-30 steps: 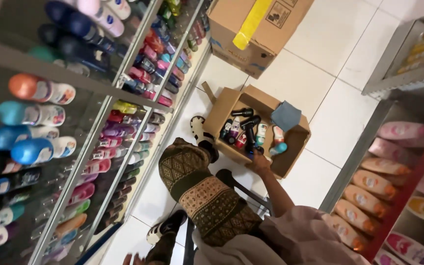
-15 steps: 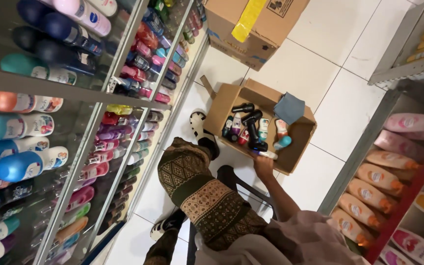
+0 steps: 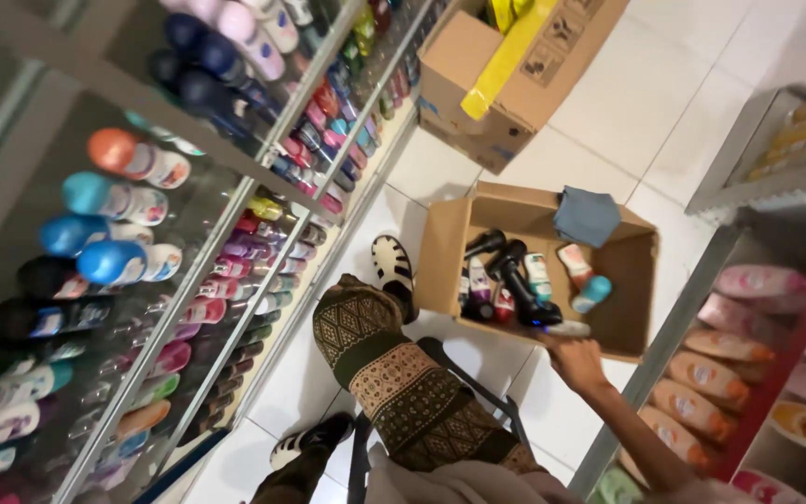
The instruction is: Cleaning product bottles with a cloth, scanning barcodes, and organizing them on store shelves.
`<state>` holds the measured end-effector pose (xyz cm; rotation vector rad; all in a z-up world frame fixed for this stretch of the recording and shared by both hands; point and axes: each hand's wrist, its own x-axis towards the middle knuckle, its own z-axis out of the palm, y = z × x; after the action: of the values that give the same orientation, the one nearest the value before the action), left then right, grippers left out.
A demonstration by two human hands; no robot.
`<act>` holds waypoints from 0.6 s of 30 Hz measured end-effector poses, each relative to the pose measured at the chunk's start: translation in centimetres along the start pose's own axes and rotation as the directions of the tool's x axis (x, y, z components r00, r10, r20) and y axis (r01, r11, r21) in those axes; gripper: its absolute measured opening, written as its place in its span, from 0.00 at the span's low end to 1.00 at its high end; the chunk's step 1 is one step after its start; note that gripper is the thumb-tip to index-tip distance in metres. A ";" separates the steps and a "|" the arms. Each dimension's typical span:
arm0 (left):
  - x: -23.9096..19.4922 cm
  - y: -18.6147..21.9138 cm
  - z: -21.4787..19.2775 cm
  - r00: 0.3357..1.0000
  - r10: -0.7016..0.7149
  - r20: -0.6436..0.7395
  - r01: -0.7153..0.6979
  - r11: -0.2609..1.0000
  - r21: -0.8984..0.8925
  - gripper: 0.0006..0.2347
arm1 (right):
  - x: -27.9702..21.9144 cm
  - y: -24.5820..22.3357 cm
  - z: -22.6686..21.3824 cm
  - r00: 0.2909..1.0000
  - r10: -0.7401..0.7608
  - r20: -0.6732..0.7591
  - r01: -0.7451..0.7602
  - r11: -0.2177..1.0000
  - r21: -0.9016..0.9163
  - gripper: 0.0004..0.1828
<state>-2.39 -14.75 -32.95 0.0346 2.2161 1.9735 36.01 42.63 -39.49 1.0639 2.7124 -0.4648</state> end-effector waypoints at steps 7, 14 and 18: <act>0.2 -5.6 3.7 0.995 0.102 -0.002 -0.101 0.981 -0.163 0.19 | -6.8 -3.7 -20.6 0.989 -0.116 0.088 0.128 0.982 -0.140 0.31; -6.0 31.3 17.7 0.957 0.152 0.246 -0.169 0.984 0.049 0.24 | -10.7 -11.7 -30.7 0.897 -0.440 -0.037 0.426 0.884 -0.192 0.31; -9.6 36.9 16.6 0.907 0.157 0.391 -0.268 0.931 0.248 0.37 | -9.6 -18.1 -36.2 0.687 -0.722 -0.079 0.652 0.661 -0.372 0.37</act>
<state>5.86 4.81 2.78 0.6591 2.3000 1.5405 28.32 36.93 0.98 -0.0658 3.1747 0.0231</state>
